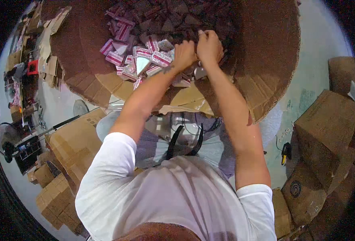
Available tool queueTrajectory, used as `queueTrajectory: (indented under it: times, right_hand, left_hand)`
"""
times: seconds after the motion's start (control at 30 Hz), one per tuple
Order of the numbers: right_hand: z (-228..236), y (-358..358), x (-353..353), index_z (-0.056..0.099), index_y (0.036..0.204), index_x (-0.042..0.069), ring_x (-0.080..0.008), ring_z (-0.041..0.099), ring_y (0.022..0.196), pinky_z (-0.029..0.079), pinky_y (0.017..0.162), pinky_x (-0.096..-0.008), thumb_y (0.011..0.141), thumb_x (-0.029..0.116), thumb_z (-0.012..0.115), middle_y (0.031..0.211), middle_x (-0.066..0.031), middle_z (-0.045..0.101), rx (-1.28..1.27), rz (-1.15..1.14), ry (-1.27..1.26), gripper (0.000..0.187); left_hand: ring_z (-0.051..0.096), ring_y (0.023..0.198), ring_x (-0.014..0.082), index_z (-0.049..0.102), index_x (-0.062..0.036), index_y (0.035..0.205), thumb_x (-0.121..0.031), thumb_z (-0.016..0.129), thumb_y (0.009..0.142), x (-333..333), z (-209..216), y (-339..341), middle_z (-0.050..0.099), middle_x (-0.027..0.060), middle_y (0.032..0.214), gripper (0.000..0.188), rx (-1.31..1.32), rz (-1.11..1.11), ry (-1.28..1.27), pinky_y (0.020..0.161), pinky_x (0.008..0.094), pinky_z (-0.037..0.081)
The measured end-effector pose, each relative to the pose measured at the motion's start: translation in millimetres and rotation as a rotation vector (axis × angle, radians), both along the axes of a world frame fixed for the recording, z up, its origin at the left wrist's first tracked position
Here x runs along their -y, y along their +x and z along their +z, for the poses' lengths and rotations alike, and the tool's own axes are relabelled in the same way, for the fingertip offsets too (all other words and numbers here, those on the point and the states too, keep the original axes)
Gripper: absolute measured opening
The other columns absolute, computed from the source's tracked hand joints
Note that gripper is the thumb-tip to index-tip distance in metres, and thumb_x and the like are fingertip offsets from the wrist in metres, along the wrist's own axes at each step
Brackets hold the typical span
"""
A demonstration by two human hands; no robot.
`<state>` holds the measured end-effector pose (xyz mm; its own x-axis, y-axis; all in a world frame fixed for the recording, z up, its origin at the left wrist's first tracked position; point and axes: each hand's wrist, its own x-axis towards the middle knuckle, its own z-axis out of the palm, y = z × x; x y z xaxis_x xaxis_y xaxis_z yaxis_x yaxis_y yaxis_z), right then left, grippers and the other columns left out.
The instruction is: Sorting small product packages from a large bin and sealing them using a handheld heat sealer.
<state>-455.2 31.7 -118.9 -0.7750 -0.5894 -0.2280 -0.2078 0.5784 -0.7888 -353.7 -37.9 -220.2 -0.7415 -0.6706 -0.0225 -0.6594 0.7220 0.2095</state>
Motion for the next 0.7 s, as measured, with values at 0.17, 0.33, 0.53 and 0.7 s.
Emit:
queueTrajectory:
  times: [0.17, 0.33, 0.53, 0.7]
  right_hand:
    - [-42, -1, 0, 0.053, 0.139, 0.009, -0.0381, 0.056, 0.123, 0.042, 0.102, -0.0476, 0.098, 0.053, 0.050, 0.135, -0.0191, 0.059, -0.051, 0.150, 0.206, 0.060]
    - [-22, 17, 6, 0.053, 0.135, 0.006, -0.0375, 0.058, 0.118, 0.045, 0.099, -0.0429, 0.101, 0.043, 0.050, 0.130, -0.0207, 0.060, 0.160, 0.445, -0.159, 0.050]
    - [12, 41, 0, 0.067, 0.110, 0.004, -0.0325, 0.064, 0.096, 0.048, 0.086, -0.0404, 0.096, 0.035, 0.061, 0.098, -0.0167, 0.067, 0.029, 0.535, -0.511, 0.034]
    - [16, 54, 0, 0.066, 0.103, 0.006, -0.0384, 0.062, 0.087, 0.048, 0.078, -0.0474, 0.097, 0.035, 0.059, 0.091, -0.0192, 0.065, -0.225, 0.493, -0.550, 0.030]
  left_hand:
    - [0.064, 0.094, 0.0414, 0.060, -0.0056, 0.111, -0.016, 0.068, 0.083, 4, 28, 36, 0.068, 0.0183, 0.095, 0.032, -0.384, -0.018, 0.128, 0.083, 0.0504, 0.045]
    - [0.061, 0.094, 0.0385, 0.061, -0.0061, 0.117, -0.013, 0.066, 0.084, 11, 118, 75, 0.066, 0.0164, 0.102, 0.034, -0.577, -0.115, 0.029, 0.082, 0.0475, 0.047]
    - [0.061, 0.097, 0.0363, 0.060, -0.0054, 0.118, -0.014, 0.067, 0.084, -11, 169, 107, 0.065, 0.0146, 0.106, 0.036, -0.548, -0.144, -0.164, 0.081, 0.0461, 0.051]
    - [0.066, 0.105, 0.0366, 0.059, -0.0006, 0.122, -0.020, 0.059, 0.092, -24, 157, 120, 0.068, 0.0217, 0.114, 0.035, -0.558, 0.494, 0.367, 0.093, 0.0427, 0.049]
